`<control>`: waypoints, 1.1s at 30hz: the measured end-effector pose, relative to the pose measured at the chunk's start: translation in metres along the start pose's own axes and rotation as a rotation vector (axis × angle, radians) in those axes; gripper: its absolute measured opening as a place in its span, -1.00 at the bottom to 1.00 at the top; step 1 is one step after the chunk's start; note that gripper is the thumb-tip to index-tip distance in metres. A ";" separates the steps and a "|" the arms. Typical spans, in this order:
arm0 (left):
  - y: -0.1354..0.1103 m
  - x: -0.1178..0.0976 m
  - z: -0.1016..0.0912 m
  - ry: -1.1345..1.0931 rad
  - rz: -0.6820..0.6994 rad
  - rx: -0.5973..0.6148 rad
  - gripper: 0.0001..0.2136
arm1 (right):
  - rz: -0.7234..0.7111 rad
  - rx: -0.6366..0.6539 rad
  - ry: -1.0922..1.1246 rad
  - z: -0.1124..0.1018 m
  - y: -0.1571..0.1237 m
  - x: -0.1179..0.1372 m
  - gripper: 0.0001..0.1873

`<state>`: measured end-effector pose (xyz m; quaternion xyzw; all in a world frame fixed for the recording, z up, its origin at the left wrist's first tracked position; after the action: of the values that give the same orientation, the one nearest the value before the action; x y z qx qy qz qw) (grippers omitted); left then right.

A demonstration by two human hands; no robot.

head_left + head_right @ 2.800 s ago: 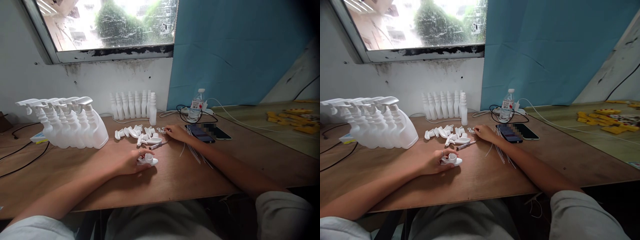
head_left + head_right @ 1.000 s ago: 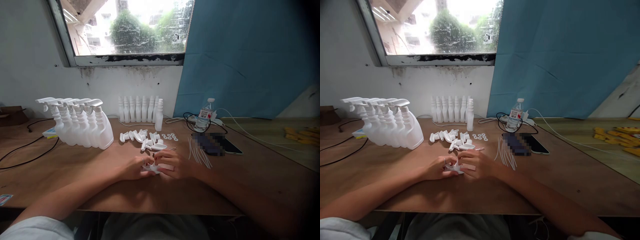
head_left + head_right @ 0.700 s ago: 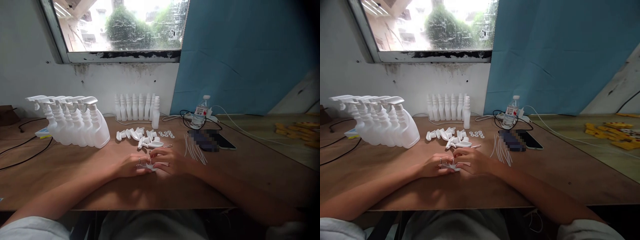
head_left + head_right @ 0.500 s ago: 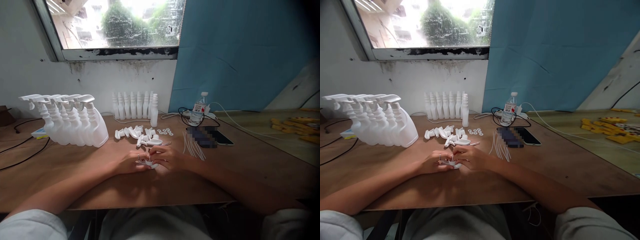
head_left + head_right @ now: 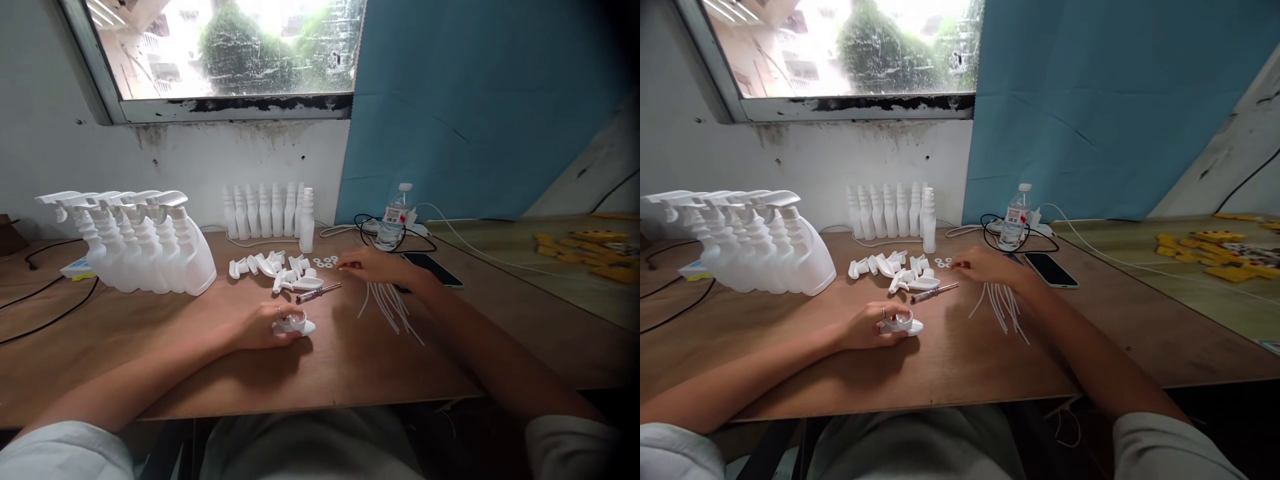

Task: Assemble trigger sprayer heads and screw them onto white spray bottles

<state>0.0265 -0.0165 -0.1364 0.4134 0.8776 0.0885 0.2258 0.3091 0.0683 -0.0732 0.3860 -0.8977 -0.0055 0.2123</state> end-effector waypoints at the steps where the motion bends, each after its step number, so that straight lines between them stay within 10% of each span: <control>1: 0.001 0.001 0.002 -0.001 0.022 -0.021 -0.66 | 0.120 0.070 -0.070 -0.003 -0.002 -0.017 -0.73; 8: 0.002 0.002 0.007 -0.008 0.047 -0.110 -0.68 | 0.330 0.314 -0.099 0.010 -0.011 -0.078 -0.64; 33: -0.001 -0.001 -0.001 0.073 -0.103 0.010 -0.51 | 0.306 0.238 -0.209 0.007 -0.005 -0.050 -0.79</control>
<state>0.0258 -0.0179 -0.1361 0.3652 0.9060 0.0872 0.1956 0.3401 0.0985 -0.0995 0.2649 -0.9573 0.0926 0.0692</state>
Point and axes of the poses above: each hand's wrist, its own y-axis towards the middle knuckle, its own z-axis out of the palm, x = y × z, the point moved 2 cm from there along y, towards the middle knuckle, and after that the axes turned 11 degrees about y, right-handed, at the moved point
